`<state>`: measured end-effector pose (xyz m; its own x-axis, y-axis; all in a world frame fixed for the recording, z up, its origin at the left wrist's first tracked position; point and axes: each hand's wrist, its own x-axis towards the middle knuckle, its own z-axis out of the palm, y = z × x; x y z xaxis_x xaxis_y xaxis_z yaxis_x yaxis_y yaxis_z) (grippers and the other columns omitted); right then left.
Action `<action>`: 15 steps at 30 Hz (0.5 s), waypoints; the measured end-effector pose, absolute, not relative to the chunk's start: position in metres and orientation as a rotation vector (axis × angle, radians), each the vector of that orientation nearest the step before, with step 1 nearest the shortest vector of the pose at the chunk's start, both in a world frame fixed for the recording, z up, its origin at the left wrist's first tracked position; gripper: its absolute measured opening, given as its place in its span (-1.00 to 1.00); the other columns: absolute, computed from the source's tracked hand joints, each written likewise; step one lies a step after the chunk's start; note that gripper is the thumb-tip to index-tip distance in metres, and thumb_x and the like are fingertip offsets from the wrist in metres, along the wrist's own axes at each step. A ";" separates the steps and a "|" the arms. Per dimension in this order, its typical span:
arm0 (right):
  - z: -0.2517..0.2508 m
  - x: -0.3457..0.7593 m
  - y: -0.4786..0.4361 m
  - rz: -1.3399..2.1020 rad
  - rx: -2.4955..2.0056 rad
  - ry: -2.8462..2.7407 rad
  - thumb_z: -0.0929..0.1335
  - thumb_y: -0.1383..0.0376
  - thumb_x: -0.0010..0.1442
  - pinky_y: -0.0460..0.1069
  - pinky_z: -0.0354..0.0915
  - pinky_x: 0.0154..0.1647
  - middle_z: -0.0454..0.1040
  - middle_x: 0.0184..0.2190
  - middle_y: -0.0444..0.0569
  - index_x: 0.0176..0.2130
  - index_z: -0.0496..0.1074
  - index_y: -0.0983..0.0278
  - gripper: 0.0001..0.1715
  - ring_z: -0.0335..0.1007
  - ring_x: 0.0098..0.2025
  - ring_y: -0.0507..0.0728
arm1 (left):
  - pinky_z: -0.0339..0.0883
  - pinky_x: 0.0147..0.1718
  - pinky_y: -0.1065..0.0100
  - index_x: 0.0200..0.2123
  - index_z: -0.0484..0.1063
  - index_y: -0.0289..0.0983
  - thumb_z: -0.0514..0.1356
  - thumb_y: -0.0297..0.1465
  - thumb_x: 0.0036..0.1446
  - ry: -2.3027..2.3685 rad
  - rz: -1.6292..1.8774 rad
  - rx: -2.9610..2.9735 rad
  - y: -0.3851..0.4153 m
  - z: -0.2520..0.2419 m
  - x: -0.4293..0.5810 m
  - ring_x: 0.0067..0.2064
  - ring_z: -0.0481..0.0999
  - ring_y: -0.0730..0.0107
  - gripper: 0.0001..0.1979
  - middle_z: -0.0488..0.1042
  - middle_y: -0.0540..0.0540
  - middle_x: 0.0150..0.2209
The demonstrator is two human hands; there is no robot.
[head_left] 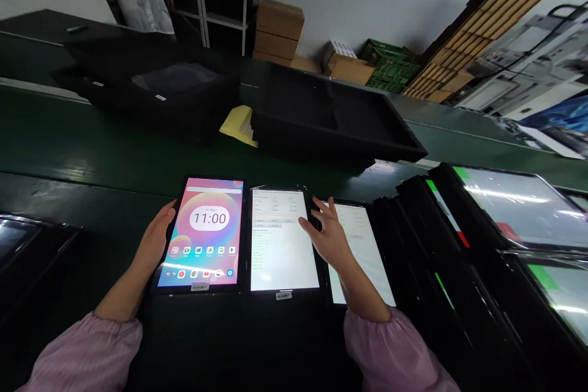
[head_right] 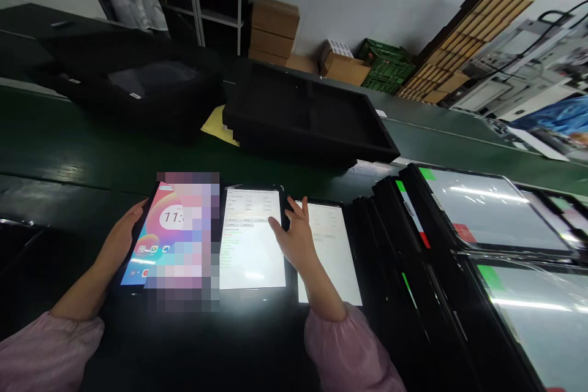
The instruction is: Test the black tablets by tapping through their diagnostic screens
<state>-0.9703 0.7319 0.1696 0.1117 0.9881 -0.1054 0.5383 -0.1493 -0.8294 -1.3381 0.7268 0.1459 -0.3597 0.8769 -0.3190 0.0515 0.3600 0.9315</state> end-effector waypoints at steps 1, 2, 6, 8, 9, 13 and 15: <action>0.173 -0.967 0.731 0.934 -1.753 -1.454 0.41 -0.24 0.16 0.52 -0.06 0.48 0.21 0.44 0.19 0.03 0.58 0.30 -0.23 -0.37 0.57 0.51 | 0.55 -0.03 0.21 0.22 0.45 -0.24 0.17 -0.07 0.21 1.697 1.125 0.841 0.727 0.145 -1.339 0.14 0.58 0.00 -0.41 0.57 -0.18 0.16; 0.177 -0.965 0.729 0.951 -1.729 -1.425 0.38 -0.26 0.17 0.51 0.02 0.46 0.24 0.43 0.16 0.06 0.56 0.26 -0.23 -0.23 0.56 0.51 | 0.54 -0.02 0.22 0.21 0.45 -0.24 0.18 -0.06 0.21 1.697 1.130 0.851 0.727 0.144 -1.339 0.16 0.57 0.00 -0.41 0.56 -0.18 0.18; 0.201 -0.965 0.706 1.230 -1.494 -1.276 0.37 -0.14 0.28 0.32 0.49 0.17 0.29 0.41 0.04 0.37 0.28 0.03 -0.23 0.41 0.29 0.39 | 0.56 -0.07 0.25 0.16 0.49 -0.21 0.18 -0.05 0.21 1.689 1.159 0.882 0.727 0.142 -1.339 0.24 0.51 -0.01 -0.45 0.53 -0.14 0.22; 0.208 -0.972 0.697 1.411 -1.425 -1.189 0.41 -0.07 0.27 0.28 0.58 -0.02 0.40 0.32 0.06 0.49 -0.02 -0.06 -0.02 0.56 0.11 0.36 | 0.58 -0.11 0.23 0.18 0.49 -0.22 0.18 -0.07 0.20 1.687 1.171 0.857 0.727 0.143 -1.339 0.21 0.53 -0.04 -0.44 0.57 -0.15 0.16; 0.208 -0.975 0.696 1.452 -1.424 -1.169 0.43 -0.06 0.25 0.27 0.59 -0.06 0.44 0.28 0.08 0.52 -0.15 -0.07 0.08 0.59 0.07 0.35 | 0.58 -0.14 0.21 0.20 0.47 -0.23 0.18 -0.07 0.20 1.685 1.170 0.844 0.726 0.144 -1.338 0.17 0.56 -0.04 -0.42 0.60 -0.16 0.12; 0.200 -0.982 0.709 1.350 -1.498 -1.189 0.44 -0.08 0.22 0.22 0.59 -0.18 0.58 0.10 0.07 0.54 -0.27 0.00 0.21 0.64 -0.09 0.31 | 0.56 -0.21 0.22 0.29 0.39 -0.27 0.18 -0.05 0.20 1.647 1.149 0.840 0.725 0.144 -1.340 -0.03 0.65 0.01 -0.32 0.65 -0.17 -0.02; 0.199 -0.981 0.722 1.307 -1.543 -1.200 0.43 -0.11 0.22 0.16 0.56 -0.28 0.65 -0.08 0.01 0.54 -0.17 0.04 0.16 0.63 -0.25 0.26 | 0.55 -0.21 0.22 0.30 0.38 -0.29 0.19 -0.03 0.20 1.646 1.143 0.858 0.725 0.144 -1.342 -0.06 0.66 0.02 -0.30 0.65 -0.19 -0.02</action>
